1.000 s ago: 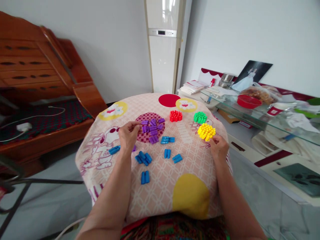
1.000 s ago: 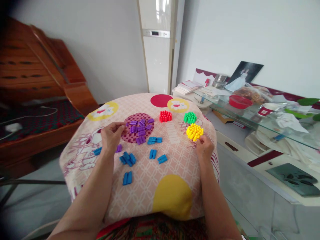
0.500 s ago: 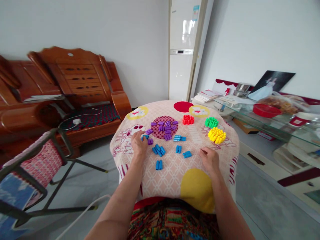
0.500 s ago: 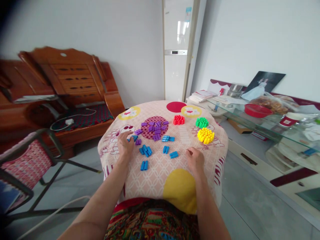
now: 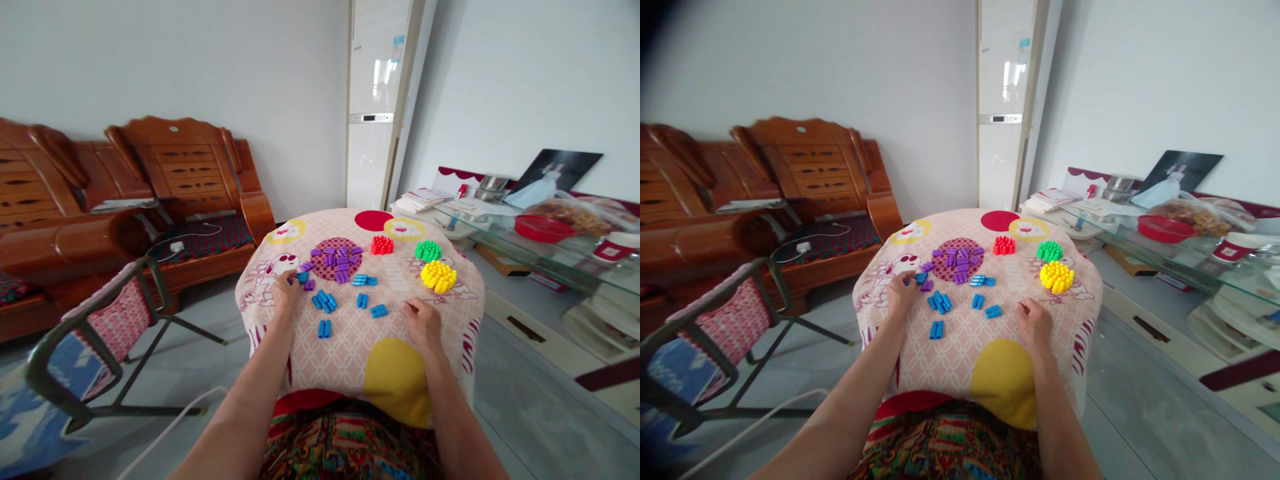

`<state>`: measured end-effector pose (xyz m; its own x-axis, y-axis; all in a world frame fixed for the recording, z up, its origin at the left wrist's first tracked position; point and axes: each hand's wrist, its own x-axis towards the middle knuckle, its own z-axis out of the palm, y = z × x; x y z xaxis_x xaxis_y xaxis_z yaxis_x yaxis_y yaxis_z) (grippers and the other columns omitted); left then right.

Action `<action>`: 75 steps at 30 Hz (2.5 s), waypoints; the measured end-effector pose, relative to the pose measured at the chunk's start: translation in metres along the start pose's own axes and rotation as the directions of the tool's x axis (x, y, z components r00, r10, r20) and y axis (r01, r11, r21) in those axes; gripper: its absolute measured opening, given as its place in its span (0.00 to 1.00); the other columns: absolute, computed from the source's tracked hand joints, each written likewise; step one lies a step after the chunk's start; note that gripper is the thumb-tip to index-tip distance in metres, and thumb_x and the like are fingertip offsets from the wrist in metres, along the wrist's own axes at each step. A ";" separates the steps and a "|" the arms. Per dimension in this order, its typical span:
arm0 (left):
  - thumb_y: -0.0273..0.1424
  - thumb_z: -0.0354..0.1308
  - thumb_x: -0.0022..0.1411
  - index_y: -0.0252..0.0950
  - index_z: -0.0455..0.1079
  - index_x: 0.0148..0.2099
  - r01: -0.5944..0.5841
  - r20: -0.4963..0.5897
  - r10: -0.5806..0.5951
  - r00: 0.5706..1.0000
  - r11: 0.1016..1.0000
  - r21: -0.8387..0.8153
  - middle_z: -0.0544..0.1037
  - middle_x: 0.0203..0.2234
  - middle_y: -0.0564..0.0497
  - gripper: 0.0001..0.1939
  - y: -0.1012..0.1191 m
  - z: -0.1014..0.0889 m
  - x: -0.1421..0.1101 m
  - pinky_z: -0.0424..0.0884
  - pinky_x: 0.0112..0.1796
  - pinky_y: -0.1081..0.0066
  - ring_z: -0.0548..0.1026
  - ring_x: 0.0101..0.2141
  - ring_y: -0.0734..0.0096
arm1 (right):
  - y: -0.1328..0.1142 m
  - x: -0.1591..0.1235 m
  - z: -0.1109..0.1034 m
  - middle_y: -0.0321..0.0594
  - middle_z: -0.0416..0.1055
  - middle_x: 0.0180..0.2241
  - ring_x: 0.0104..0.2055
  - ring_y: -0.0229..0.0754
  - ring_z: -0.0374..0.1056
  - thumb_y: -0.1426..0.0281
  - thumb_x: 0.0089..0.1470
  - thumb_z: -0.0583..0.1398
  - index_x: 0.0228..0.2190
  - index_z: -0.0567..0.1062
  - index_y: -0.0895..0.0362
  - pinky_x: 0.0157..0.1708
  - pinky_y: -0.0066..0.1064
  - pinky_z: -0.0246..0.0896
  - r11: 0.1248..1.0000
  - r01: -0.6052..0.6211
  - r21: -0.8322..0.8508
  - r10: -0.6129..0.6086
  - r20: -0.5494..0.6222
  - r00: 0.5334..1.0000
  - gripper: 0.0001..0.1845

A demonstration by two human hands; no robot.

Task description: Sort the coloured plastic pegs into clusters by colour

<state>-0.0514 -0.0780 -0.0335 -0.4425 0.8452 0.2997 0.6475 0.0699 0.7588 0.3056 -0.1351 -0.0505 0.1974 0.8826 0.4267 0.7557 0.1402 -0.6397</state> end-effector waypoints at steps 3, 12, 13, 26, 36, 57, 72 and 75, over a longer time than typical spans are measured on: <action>0.26 0.53 0.56 0.35 0.75 0.48 -0.057 0.031 0.057 0.998 0.998 0.005 0.81 0.44 0.41 0.18 -0.001 0.002 0.001 0.70 0.50 0.57 0.79 0.46 0.57 | 0.000 -0.001 0.000 0.44 0.75 0.25 0.27 0.41 0.63 0.62 0.54 0.53 0.25 0.77 0.57 0.29 0.31 0.51 1.000 0.000 0.003 0.000 0.001 1.000 0.17; 0.35 0.58 0.59 0.34 0.76 0.49 -0.130 -0.023 0.137 0.990 0.972 0.196 0.81 0.43 0.42 0.18 0.005 0.014 -0.002 0.70 0.49 0.60 0.77 0.46 0.56 | 0.000 -0.001 0.000 0.46 0.75 0.26 0.27 0.42 0.64 0.61 0.54 0.53 0.25 0.77 0.57 0.29 0.31 0.50 0.999 -0.017 -0.032 0.017 -0.005 1.000 0.18; 0.35 0.59 0.59 0.35 0.76 0.49 -0.138 -0.015 0.144 0.989 0.967 0.212 0.81 0.42 0.42 0.17 0.006 0.014 -0.002 0.69 0.49 0.60 0.77 0.46 0.56 | -0.001 0.000 -0.001 0.46 0.75 0.26 0.27 0.42 0.64 0.61 0.54 0.53 0.25 0.77 0.57 0.29 0.32 0.50 0.999 -0.018 -0.035 0.018 -0.007 1.000 0.18; 0.28 0.57 0.53 0.34 0.76 0.47 -0.169 -0.064 0.163 0.985 0.980 -0.105 0.81 0.37 0.46 0.18 0.009 0.017 0.001 0.74 0.44 0.63 0.78 0.36 0.64 | 0.000 0.001 0.002 0.45 0.76 0.26 0.28 0.41 0.64 0.62 0.54 0.53 0.26 0.78 0.57 0.29 0.31 0.50 0.996 -0.015 -0.089 0.015 -0.002 1.000 0.17; 0.30 0.58 0.54 0.35 0.77 0.45 -0.206 -0.141 0.180 0.973 0.958 -0.200 0.80 0.38 0.46 0.16 0.011 0.015 0.000 0.74 0.44 0.62 0.79 0.36 0.63 | 0.002 -0.001 0.001 0.46 0.76 0.27 0.28 0.42 0.64 0.62 0.55 0.53 0.26 0.78 0.57 0.30 0.32 0.51 0.996 0.011 -0.087 -0.011 -0.006 1.000 0.18; 0.24 0.59 0.59 0.36 0.76 0.43 -0.498 0.319 0.706 0.633 0.686 -0.530 0.79 0.35 0.48 0.10 0.112 0.068 -0.073 0.75 0.39 0.68 0.77 0.35 0.69 | -0.015 -0.002 -0.005 0.37 0.74 0.24 0.26 0.40 0.67 0.62 0.51 0.57 0.43 0.80 0.57 0.29 0.29 0.60 0.977 0.029 0.210 -0.068 0.180 0.981 0.21; 0.28 0.55 0.64 0.35 0.73 0.50 -0.515 0.307 0.708 0.635 0.685 -0.514 0.78 0.39 0.46 0.13 0.109 0.084 -0.092 0.74 0.42 0.67 0.77 0.38 0.68 | -0.015 -0.002 -0.009 0.36 0.74 0.24 0.28 0.40 0.67 0.62 0.48 0.61 0.28 0.78 0.58 0.29 0.28 0.59 0.950 -0.056 0.308 -0.037 0.288 0.957 0.12; 0.26 0.54 0.64 0.35 0.72 0.51 -0.523 0.293 0.671 0.681 0.725 -0.448 0.78 0.39 0.45 0.14 0.104 0.086 -0.093 0.75 0.43 0.64 0.77 0.38 0.66 | -0.008 0.001 -0.007 0.37 0.73 0.23 0.25 0.40 0.66 0.60 0.47 0.61 0.28 0.78 0.59 0.26 0.29 0.59 0.913 -0.157 0.378 0.094 0.178 0.979 0.14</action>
<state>0.1104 -0.1039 -0.0315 0.3153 0.7776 0.5440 0.4231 -0.6283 0.6529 0.3040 -0.1381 -0.0408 0.1530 0.9577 0.2436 0.4228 0.1594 -0.8921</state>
